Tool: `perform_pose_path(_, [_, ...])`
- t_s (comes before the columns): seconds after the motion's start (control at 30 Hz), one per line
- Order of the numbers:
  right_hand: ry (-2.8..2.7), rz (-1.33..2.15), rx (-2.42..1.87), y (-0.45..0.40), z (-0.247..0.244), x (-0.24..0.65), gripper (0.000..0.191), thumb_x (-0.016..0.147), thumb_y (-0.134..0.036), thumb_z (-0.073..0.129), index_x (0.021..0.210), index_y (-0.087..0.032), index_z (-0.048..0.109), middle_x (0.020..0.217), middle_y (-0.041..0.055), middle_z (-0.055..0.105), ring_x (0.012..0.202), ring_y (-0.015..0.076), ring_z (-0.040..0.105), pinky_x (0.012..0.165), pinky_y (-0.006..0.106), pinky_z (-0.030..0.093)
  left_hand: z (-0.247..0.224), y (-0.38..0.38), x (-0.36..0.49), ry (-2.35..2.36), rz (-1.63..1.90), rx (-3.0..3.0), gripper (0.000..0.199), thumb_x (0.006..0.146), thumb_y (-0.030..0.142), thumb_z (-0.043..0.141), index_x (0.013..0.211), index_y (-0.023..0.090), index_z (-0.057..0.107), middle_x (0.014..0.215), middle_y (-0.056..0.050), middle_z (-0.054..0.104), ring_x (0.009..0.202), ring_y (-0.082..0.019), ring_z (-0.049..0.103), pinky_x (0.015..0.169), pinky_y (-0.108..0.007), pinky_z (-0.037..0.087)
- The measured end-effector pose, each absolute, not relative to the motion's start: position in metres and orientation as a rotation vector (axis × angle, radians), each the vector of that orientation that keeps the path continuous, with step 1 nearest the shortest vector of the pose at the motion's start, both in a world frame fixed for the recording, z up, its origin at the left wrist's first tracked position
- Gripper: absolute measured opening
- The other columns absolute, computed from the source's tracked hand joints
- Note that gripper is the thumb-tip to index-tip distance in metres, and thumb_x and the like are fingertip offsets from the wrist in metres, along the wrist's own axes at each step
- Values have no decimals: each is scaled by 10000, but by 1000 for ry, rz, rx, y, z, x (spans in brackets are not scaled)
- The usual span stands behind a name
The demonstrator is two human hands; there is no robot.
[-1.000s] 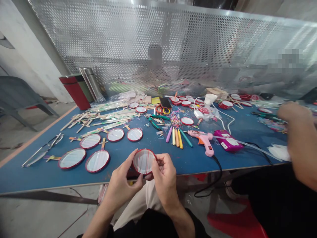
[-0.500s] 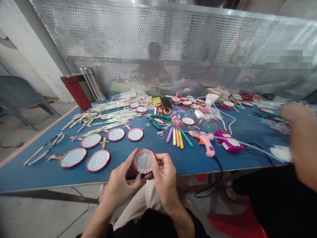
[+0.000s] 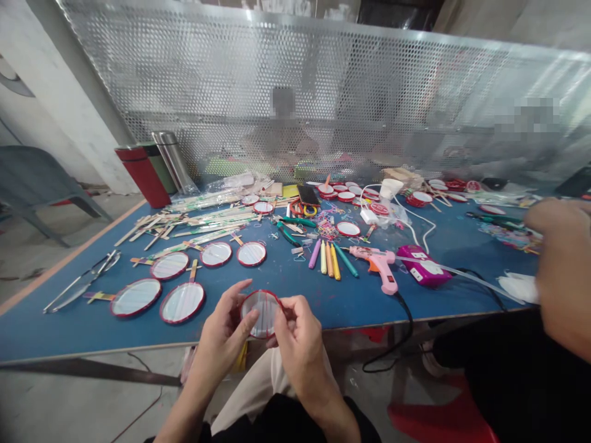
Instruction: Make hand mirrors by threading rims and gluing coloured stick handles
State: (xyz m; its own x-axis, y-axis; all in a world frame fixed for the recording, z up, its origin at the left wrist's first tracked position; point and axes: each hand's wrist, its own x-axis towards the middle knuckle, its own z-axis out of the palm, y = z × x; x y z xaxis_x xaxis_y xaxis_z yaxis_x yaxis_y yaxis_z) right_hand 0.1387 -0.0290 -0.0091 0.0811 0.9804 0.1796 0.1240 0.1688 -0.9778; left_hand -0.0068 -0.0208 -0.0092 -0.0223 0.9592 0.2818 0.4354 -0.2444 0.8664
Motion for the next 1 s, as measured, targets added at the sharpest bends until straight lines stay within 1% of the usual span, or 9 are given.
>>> perform_pose_path(0.1, [-1352,980,-1207,-30,-13,138,133,895,-329,548,891,-204,596,752,-7,654,464,99,623,434,186,521,-9,-21,-7,1447,1241,1757,334,874,307,540,1183,183,570,988,-59,687,824,-167,646,749,-276,519])
perform_pose_path(0.2, [-1383,970,-1212,-29,-15,136,146,900,-330,534,890,-199,597,752,2,642,491,109,620,445,200,526,-6,-22,-7,1401,1252,1829,329,848,255,576,1173,203,578,1062,-62,673,939,-179,635,833,-292,509])
perform_pose_path(0.3, [-1352,970,-1222,-27,-13,135,172,896,-353,535,877,-190,588,750,6,632,508,116,616,458,215,530,-1,-24,-7,1346,1210,1916,419,813,184,592,1227,224,547,1104,-63,628,1012,-181,607,866,-292,506])
perform_pose_path(0.4, [-1301,970,-1234,-25,-9,136,188,880,-371,554,851,-187,582,722,-5,625,484,106,588,435,204,504,0,-26,-7,1311,1120,1970,621,772,129,584,1360,260,435,1205,-71,549,1091,-187,576,881,-290,512])
perform_pose_path(0.47, [-1299,918,-1233,-23,-6,136,175,868,-355,565,827,-186,585,704,-8,625,512,109,588,458,198,496,-1,-28,-7,1335,1066,1982,731,751,123,585,1421,293,351,1244,-71,508,1085,-191,579,862,-295,525])
perform_pose_path(0.57, [-1311,815,-1237,-20,-6,135,152,867,-319,560,805,-184,593,702,-3,636,573,116,595,527,200,500,-4,-30,-6,1374,1029,1968,780,742,146,596,1444,320,302,1256,-69,482,1025,-191,604,794,-292,548])
perform_pose_path(0.7, [-1296,743,-1253,-19,-9,130,139,869,-306,561,810,-185,597,715,-1,641,591,120,595,541,203,490,-5,-31,-3,1391,1023,1934,798,737,174,608,1446,330,278,1267,-66,469,968,-180,621,738,-279,559])
perform_pose_path(0.83, [-1304,725,-1250,-19,-12,127,143,875,-306,554,812,-185,599,721,4,642,600,126,599,547,210,493,-5,-31,-1,1456,1034,1928,798,703,143,587,1428,305,295,1257,-74,475,882,-162,634,710,-276,555])
perform_pose_path(1.0, [-1315,723,-1248,-18,-11,128,151,872,-312,551,809,-184,600,711,7,647,585,128,600,538,214,493,-5,-30,-2,1453,1017,1967,816,674,127,565,1429,286,297,1269,-79,476,923,-178,635,731,-281,551])
